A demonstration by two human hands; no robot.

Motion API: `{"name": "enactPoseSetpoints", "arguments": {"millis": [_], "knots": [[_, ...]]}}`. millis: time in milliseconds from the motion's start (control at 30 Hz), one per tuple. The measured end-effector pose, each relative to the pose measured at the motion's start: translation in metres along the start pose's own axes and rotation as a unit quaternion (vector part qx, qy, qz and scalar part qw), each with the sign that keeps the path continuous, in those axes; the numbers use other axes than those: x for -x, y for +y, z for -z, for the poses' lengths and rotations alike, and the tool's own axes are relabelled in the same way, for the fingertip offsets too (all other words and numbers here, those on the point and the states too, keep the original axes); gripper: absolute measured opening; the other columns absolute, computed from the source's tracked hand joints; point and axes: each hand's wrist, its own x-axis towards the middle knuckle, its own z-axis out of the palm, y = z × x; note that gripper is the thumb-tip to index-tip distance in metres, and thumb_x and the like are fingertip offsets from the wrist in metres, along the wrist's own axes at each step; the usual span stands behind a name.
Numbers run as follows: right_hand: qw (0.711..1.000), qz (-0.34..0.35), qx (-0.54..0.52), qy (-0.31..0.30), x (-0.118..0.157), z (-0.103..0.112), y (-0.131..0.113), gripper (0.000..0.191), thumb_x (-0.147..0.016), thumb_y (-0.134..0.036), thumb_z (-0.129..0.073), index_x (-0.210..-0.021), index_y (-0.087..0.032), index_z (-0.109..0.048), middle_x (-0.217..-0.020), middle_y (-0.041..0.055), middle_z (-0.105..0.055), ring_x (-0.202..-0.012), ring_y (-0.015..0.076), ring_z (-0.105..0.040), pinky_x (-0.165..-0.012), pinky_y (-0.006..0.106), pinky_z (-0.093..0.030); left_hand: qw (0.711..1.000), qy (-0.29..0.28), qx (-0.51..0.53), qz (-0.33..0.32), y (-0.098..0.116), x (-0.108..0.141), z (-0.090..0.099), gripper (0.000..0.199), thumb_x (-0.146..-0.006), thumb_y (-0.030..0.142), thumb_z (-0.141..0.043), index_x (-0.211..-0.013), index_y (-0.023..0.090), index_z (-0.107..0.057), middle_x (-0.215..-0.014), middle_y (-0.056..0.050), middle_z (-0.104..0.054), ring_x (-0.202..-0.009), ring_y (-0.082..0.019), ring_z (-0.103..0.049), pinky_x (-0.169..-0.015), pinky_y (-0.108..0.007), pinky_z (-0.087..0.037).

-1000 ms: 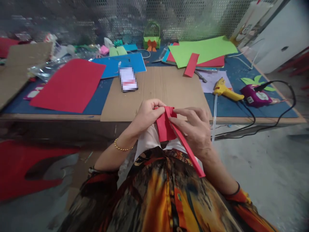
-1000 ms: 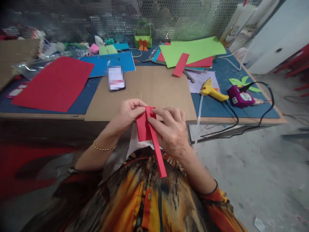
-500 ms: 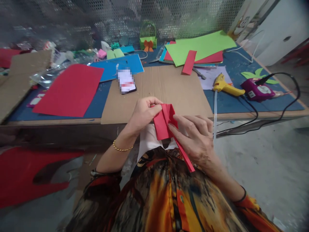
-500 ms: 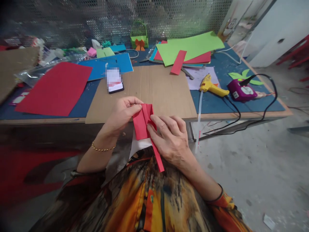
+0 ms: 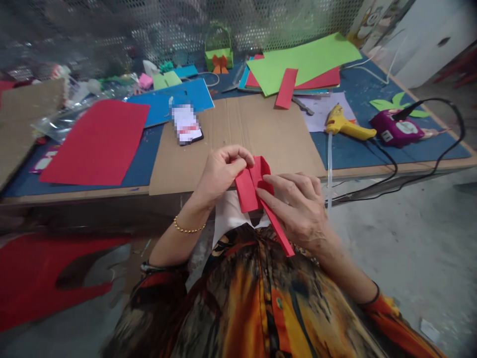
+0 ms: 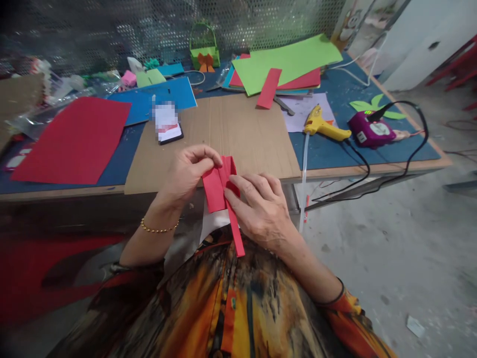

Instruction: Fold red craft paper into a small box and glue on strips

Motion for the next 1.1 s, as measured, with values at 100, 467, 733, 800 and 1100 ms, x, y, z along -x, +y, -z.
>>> {"name": "enactPoseSetpoints", "arguments": {"millis": [100, 467, 733, 800, 1100], "knots": [[1.000, -0.007, -0.004, 0.004, 0.000, -0.001, 0.000, 0.022, -0.106, -0.019, -0.054, -0.120, -0.020, -0.072, -0.128, 0.0124, -0.078, -0.121, 0.0249, -0.064, -0.101, 0.043, -0.047, 1.000, 0.001, -0.006, 0.012, 0.003, -0.001, 0.000, 0.016, -0.069, 0.013, -0.055, -0.067, 0.019, -0.070, -0.067, 0.000, -0.065, -0.060, -0.011, -0.047, -0.055, -0.025, -0.036], [1.000, -0.020, -0.016, -0.012, 0.006, -0.002, 0.002, 0.031, -0.104, -0.021, -0.056, -0.131, -0.027, -0.071, -0.136, 0.0088, -0.075, -0.125, 0.0267, -0.063, -0.103, 0.046, -0.046, 0.999, 0.000, -0.008, 0.038, 0.003, 0.000, 0.001, 0.012, -0.067, 0.019, -0.061, -0.073, 0.019, -0.072, -0.067, 0.001, -0.062, -0.058, -0.011, -0.046, -0.053, -0.024, -0.037], [0.999, -0.032, -0.020, 0.032, 0.006, -0.002, -0.002, 0.022, -0.107, -0.022, -0.055, -0.123, -0.022, -0.070, -0.130, 0.0118, -0.076, -0.121, 0.0246, -0.065, -0.104, 0.044, -0.049, 0.999, -0.007, 0.006, 0.040, 0.004, 0.001, 0.007, 0.012, -0.071, 0.025, -0.077, -0.080, 0.018, -0.073, -0.077, -0.001, -0.068, -0.065, -0.011, -0.056, -0.055, -0.022, -0.046], [0.998, -0.040, -0.023, 0.038, 0.009, -0.003, -0.003, 0.023, -0.104, -0.021, -0.060, -0.126, -0.023, -0.068, -0.134, 0.0119, -0.075, -0.122, 0.0252, -0.065, -0.104, 0.045, -0.051, 1.000, -0.002, 0.006, 0.028, 0.004, 0.000, 0.009, 0.014, -0.072, 0.027, -0.080, -0.082, 0.019, -0.073, -0.083, -0.002, -0.071, -0.070, -0.012, -0.059, -0.059, -0.022, -0.050], [0.877, -0.322, -0.343, 0.102, 0.029, -0.018, -0.010, 0.051, -0.106, -0.027, -0.057, -0.157, -0.030, -0.051, -0.134, 0.0121, -0.073, -0.115, 0.0229, -0.073, -0.097, 0.044, -0.062, 0.992, 0.110, -0.044, -0.035, 0.010, -0.007, 0.012, 0.009, -0.076, 0.018, -0.076, -0.081, 0.020, -0.068, -0.082, 0.000, -0.070, -0.076, -0.013, -0.062, -0.070, -0.024, -0.054]]}}
